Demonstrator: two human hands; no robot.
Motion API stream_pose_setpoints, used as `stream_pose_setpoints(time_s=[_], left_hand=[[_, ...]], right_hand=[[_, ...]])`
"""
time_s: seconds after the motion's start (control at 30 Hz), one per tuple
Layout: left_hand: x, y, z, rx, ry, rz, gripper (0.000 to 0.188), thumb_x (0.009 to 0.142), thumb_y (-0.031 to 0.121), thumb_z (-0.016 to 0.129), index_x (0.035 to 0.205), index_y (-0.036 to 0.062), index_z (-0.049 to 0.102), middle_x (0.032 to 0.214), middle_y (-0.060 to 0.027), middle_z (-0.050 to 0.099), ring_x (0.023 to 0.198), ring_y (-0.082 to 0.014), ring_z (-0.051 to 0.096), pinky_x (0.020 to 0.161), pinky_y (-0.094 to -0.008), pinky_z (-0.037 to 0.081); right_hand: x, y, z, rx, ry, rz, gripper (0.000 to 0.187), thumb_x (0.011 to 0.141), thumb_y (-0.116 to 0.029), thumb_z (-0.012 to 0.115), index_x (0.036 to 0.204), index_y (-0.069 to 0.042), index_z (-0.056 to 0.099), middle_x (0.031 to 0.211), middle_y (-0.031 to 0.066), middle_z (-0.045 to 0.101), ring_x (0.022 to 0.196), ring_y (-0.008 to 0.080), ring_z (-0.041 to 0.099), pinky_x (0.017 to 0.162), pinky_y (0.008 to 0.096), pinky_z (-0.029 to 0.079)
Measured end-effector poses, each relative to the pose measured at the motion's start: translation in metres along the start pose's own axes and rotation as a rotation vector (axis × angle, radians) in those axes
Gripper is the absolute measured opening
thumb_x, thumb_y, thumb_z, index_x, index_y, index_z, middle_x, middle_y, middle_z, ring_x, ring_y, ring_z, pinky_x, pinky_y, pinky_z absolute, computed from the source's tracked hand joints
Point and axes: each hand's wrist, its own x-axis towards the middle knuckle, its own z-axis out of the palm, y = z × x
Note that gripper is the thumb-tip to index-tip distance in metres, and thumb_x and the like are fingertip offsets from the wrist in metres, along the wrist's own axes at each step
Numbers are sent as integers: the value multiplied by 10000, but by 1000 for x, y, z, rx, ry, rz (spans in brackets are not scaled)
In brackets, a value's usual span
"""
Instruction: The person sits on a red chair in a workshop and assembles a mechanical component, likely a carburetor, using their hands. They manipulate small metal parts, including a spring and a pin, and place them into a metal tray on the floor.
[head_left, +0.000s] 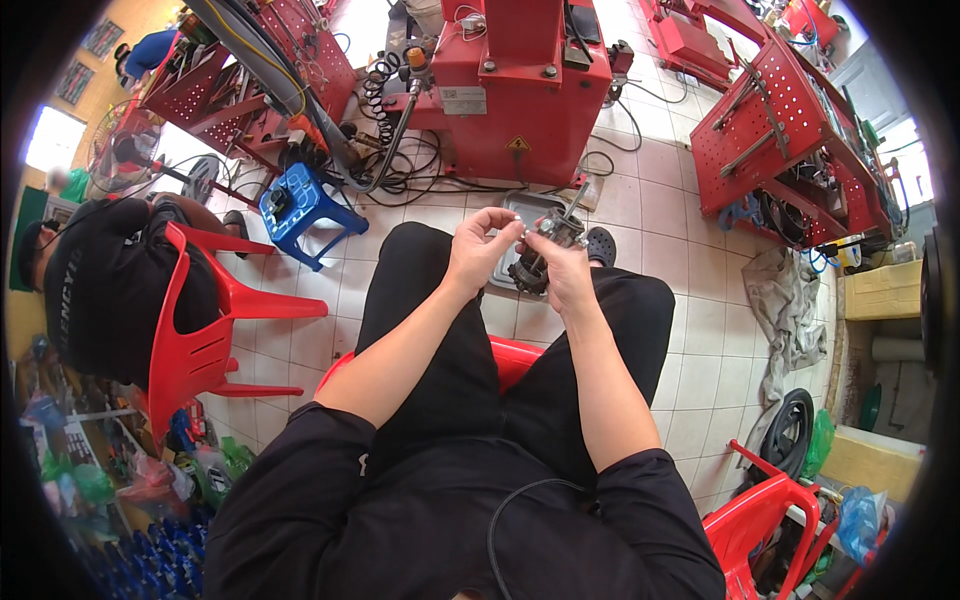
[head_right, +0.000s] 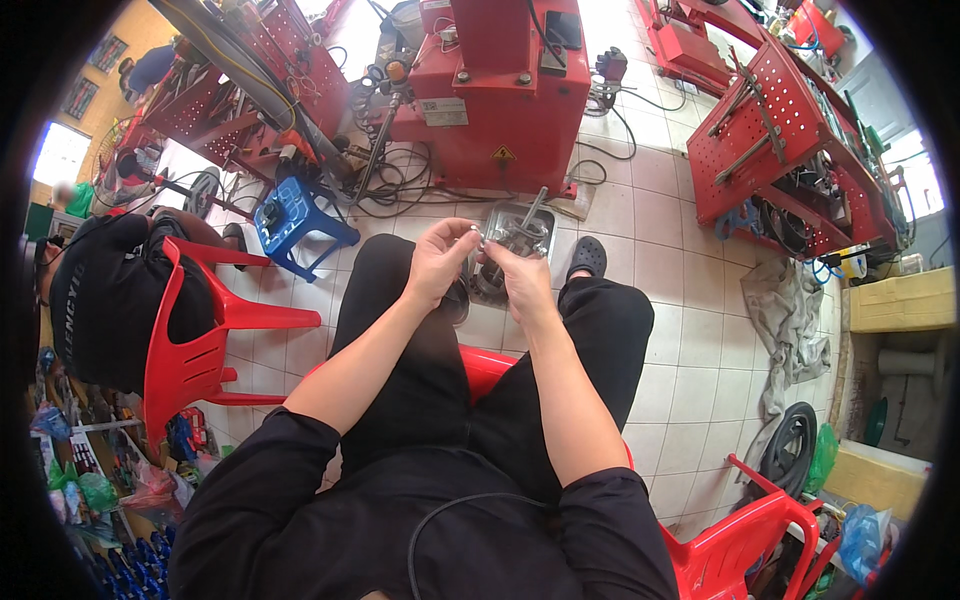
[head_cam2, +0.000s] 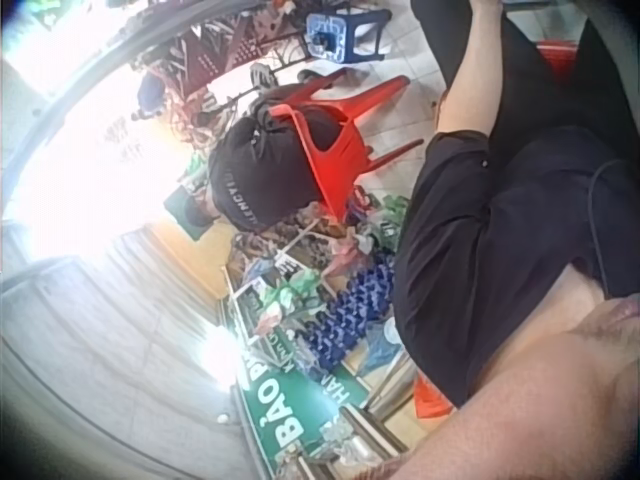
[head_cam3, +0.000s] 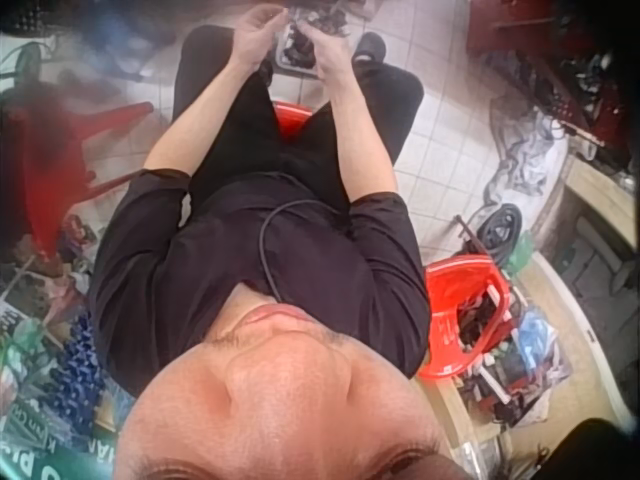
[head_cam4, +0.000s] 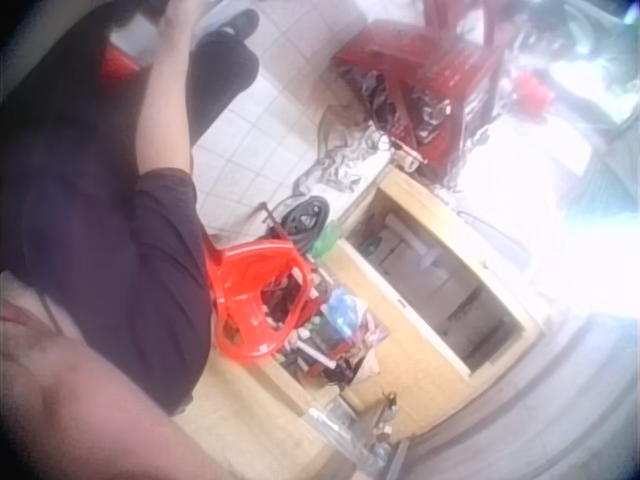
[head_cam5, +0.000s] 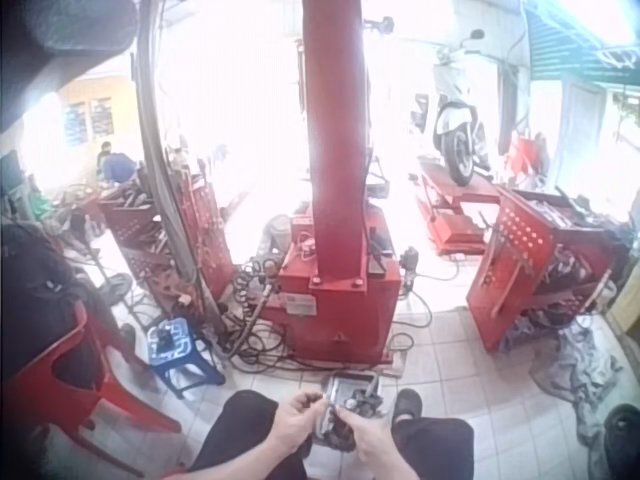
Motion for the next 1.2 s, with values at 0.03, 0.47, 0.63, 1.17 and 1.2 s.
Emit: stream_pose_setpoints(time_s=[0.03, 0.47, 0.63, 1.17, 1.2], left_hand=[[-1, 1, 1, 34, -10, -4, 221, 875, 202, 656, 982, 12, 617, 796, 8, 590, 656, -39, 507, 584, -181, 398], [2, -7, -6, 253, 26, 1, 178, 844, 151, 655, 955, 14, 635, 683, 71, 508, 626, -4, 433, 554, -169, 332], [-1, 10, -9, -129, -12, -92, 222, 829, 170, 689, 960, 2, 624, 667, 84, 462, 599, -3, 390, 536, -176, 309], [3, 5, -10, 134, 9, 26, 266, 891, 206, 637, 1062, 2, 631, 752, 23, 586, 520, 10, 396, 419, -162, 278], [3, 5, -11, 181, 34, 5, 259, 895, 208, 635, 1049, 0, 641, 764, 16, 599, 529, 8, 406, 429, -164, 289]], right_hand=[[1, 0, 1, -2, -11, -43, 129, 818, -57, 663, 942, -31, 641, 831, 42, 657, 736, 131, 610, 680, 267, 475], [4, 7, -4, 7, -37, -106, 98, 823, -63, 662, 913, -26, 650, 820, 42, 658, 755, 124, 609, 708, 265, 468], [6, 8, -10, -21, 33, -82, 97, 825, -47, 656, 917, -18, 646, 836, 42, 658, 749, 121, 613, 708, 266, 479], [9, 15, -10, -172, 20, -98, 162, 792, -37, 659, 941, -33, 594, 805, 24, 633, 713, 100, 596, 643, 235, 470], [10, 15, -11, -172, 17, -86, 160, 793, -38, 658, 941, -33, 595, 802, 25, 633, 708, 99, 595, 640, 233, 468]])
